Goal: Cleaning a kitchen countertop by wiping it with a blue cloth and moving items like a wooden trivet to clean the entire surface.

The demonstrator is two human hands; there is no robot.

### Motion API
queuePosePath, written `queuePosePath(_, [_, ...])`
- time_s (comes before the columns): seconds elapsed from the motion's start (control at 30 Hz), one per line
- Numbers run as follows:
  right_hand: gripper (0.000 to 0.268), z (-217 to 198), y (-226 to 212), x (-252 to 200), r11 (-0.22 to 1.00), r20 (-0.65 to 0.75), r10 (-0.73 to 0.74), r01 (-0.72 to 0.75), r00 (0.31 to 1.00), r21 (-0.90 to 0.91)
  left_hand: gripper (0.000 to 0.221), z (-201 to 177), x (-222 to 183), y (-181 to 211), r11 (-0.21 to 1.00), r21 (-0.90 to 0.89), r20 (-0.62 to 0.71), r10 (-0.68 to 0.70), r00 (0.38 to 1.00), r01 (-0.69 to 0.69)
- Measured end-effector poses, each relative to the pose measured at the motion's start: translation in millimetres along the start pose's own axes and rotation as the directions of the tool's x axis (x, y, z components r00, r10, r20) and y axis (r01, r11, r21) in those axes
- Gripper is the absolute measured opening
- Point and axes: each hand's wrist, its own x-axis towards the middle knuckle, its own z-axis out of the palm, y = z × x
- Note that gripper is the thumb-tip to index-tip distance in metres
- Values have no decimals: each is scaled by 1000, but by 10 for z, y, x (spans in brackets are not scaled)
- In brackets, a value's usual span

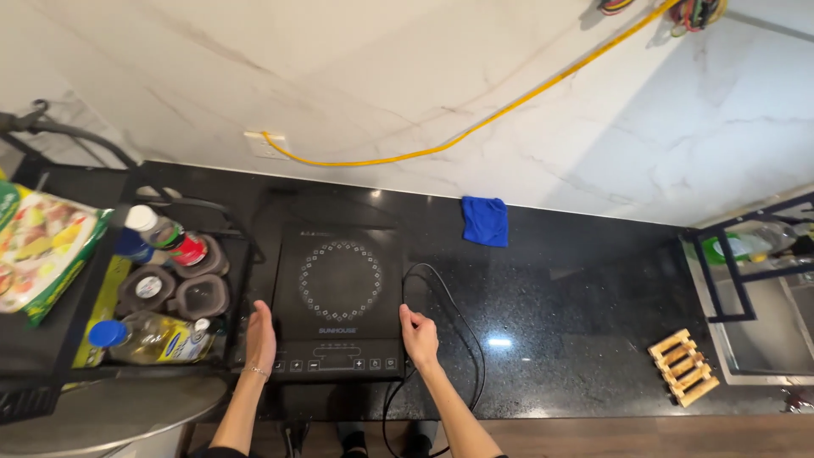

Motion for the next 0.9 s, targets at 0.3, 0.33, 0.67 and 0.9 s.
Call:
queuePosePath(0.3, [42,81,-50,117,999,47,41,-40,998,-24,103,104,134,-14,997,44,-60,62,996,-60])
queuePosePath(0.33, [41,146,46,209,1000,52,17,-16,998,-15,101,114,237,-129,996,67,-61,68,996,-64])
queuePosePath(0.67, [40,-84,-67,174,880,-109,-398,346,911,-326,92,116,299,11,988,85,11,-134,991,133])
queuePosePath(0.9, [24,-559,-762,-549,832,-257,-546,481,797,-278,70,664,-443,138,801,311,-235,586,775,-511])
